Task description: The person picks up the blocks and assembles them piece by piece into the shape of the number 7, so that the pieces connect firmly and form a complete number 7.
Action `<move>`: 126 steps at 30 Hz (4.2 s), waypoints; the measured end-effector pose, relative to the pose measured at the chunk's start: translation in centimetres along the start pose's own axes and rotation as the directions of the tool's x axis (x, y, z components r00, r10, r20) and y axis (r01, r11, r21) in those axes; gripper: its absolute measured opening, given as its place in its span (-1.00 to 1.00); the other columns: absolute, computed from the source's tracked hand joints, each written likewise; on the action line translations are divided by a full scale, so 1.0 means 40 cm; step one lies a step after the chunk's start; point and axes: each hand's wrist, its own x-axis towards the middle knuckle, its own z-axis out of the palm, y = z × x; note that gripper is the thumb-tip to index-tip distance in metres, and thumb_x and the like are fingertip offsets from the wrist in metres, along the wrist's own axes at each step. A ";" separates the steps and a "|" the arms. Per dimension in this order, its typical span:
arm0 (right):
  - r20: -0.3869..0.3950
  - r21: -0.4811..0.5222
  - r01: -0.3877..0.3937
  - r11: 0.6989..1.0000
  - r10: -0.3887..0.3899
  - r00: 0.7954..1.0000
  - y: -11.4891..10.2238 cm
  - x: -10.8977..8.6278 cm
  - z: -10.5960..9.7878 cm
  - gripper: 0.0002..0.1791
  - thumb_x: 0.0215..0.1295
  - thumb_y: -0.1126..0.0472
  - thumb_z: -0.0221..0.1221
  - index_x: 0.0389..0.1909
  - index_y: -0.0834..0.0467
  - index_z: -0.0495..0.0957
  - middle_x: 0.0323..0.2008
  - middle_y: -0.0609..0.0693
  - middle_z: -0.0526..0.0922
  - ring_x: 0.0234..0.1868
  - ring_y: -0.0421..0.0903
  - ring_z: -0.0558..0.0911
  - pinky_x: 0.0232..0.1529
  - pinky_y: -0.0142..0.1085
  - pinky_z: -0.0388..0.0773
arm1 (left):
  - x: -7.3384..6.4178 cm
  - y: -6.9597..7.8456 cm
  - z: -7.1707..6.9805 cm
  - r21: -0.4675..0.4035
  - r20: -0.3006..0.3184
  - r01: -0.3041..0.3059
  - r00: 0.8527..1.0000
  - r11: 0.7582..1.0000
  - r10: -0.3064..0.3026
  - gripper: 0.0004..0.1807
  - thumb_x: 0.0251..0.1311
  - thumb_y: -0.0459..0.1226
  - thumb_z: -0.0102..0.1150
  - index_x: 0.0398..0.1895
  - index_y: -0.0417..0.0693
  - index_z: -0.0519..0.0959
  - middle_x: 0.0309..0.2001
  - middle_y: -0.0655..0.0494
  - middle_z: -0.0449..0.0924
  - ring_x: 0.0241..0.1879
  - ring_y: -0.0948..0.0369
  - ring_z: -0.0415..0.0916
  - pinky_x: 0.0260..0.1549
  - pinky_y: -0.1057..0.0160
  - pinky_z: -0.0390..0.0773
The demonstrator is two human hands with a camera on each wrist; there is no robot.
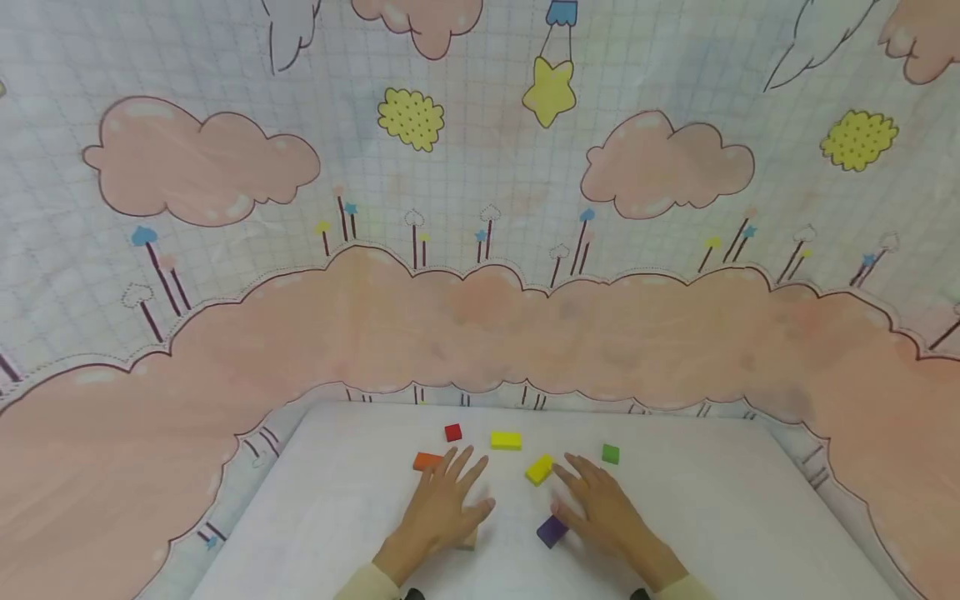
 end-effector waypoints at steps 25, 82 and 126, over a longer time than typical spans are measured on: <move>0.170 0.304 -0.070 0.950 0.019 0.985 -0.008 -0.045 0.028 -0.32 0.35 -0.20 0.12 0.41 0.00 0.31 0.45 0.09 0.27 0.45 0.21 0.28 0.35 0.21 0.26 | -0.065 -0.011 0.042 -0.311 0.091 0.127 0.990 0.942 -0.104 -0.23 0.16 0.14 0.25 0.38 0.03 0.34 0.35 -0.10 0.35 0.28 -0.10 0.37 0.18 -0.25 0.42; 0.212 0.445 -0.052 0.894 -0.049 0.976 0.040 0.006 0.049 -0.65 0.08 0.25 0.39 -0.09 -0.09 0.64 -0.08 -0.16 0.61 -0.01 -0.11 0.55 0.04 -0.17 0.53 | -0.064 -0.030 0.058 -0.325 0.136 0.162 0.983 0.932 -0.123 -0.61 0.13 -0.19 0.35 0.03 -0.10 0.59 -0.20 0.23 0.52 -0.28 0.32 0.37 -0.27 0.28 0.46; 0.174 0.481 -0.028 0.876 -0.064 0.983 0.023 0.026 0.026 -0.65 0.14 0.26 0.36 -0.05 -0.09 0.62 -0.02 -0.10 0.64 -0.01 -0.11 0.57 -0.08 -0.30 0.54 | -0.082 0.070 0.064 -0.415 0.142 0.231 0.972 0.880 -0.188 -0.59 0.01 -0.17 0.42 -0.06 -0.10 0.57 -0.32 0.22 0.48 -0.36 0.28 0.35 -0.37 0.30 0.40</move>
